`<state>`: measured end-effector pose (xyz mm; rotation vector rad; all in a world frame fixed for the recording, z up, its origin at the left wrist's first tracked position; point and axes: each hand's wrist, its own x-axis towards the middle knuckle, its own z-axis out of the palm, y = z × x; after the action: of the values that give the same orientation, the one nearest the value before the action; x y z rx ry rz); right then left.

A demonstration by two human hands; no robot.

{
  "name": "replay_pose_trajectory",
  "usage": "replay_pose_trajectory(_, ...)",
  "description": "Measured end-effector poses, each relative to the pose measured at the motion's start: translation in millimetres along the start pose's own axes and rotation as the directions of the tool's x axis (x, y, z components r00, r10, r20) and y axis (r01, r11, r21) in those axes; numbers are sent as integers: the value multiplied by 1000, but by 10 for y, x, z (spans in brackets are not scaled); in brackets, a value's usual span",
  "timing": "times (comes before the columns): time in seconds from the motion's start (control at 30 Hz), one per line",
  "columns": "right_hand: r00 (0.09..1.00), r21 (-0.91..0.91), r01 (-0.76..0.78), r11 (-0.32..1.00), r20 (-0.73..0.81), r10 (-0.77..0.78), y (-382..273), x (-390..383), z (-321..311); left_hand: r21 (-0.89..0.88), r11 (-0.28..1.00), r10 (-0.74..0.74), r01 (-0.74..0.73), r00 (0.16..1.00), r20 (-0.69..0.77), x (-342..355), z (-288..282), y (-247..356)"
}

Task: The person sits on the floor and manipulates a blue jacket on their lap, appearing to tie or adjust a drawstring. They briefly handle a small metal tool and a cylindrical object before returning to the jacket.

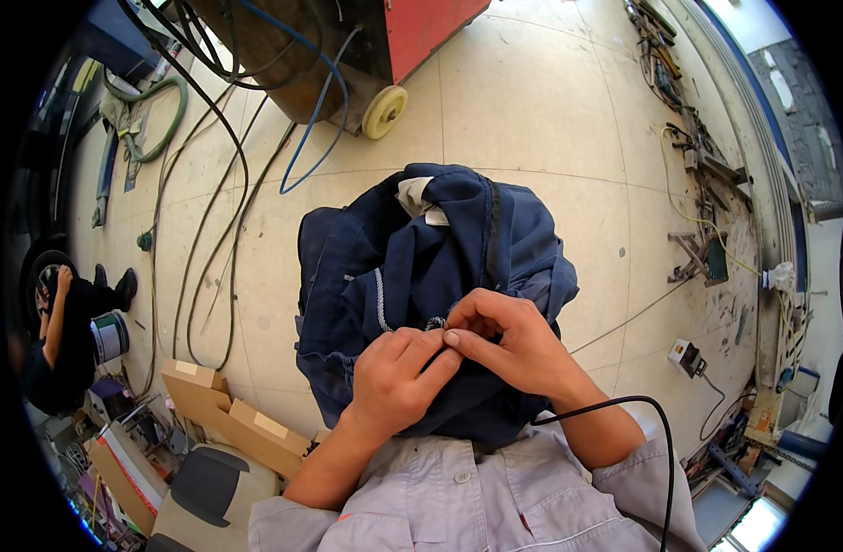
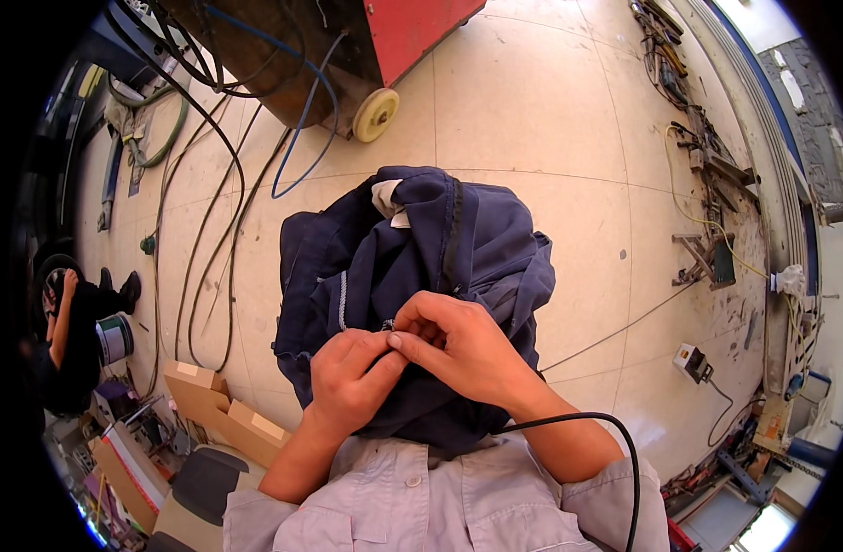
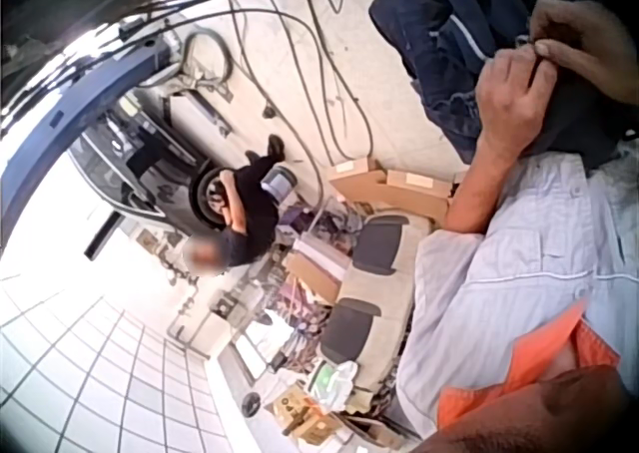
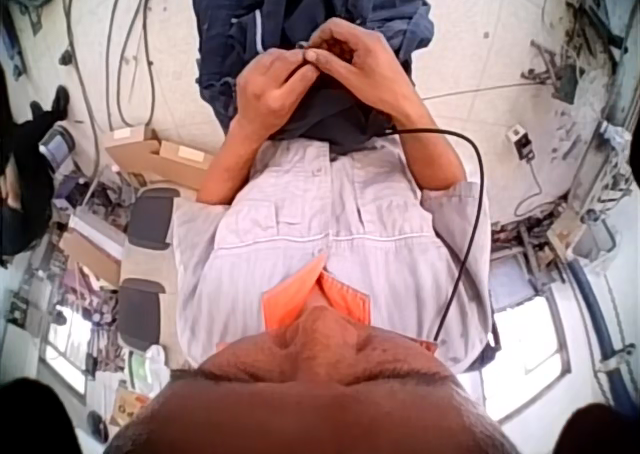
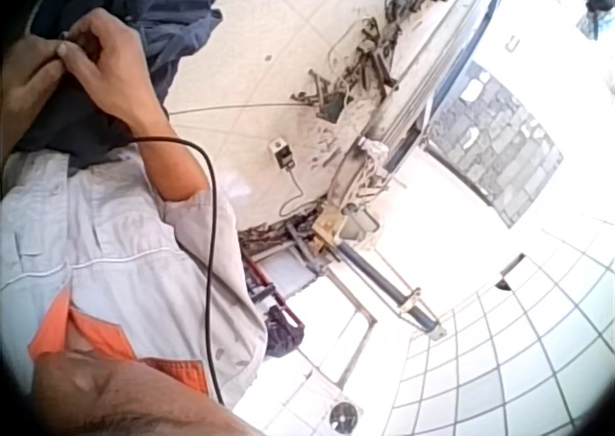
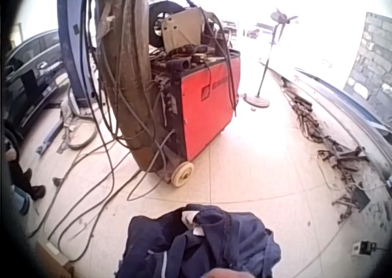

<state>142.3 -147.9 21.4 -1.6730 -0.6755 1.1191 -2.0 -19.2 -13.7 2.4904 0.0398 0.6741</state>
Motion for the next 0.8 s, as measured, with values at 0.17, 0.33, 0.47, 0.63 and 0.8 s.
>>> replay_pose_trajectory(0.17, 988, -71, 144, 987, -44, -147, 31, 22, 3, 7, 1000, 17, -17, 1000, 6, 59, -48, 10)
replay_pose_trajectory(0.33, 959, 156, 90, 984, -280, -44, 193, -63, 27, 11, 996, 89, -90, 994, 61, 54, -144, -68)
replay_pose_trajectory(0.47, 954, 180, 130, 975, -290, -74, 245, -81, 49, 41, 973, 217, -225, 966, 142, 115, -230, -150)
replay_pose_trajectory(0.63, 952, 178, 158, 971, -290, -102, 256, -63, 75, -11, 924, 373, -381, 898, 234, 199, -363, -255)
replay_pose_trajectory(0.8, 931, 155, 203, 967, -337, -142, 253, -50, 115, -54, 920, 390, -389, 885, 253, 308, -419, -370)
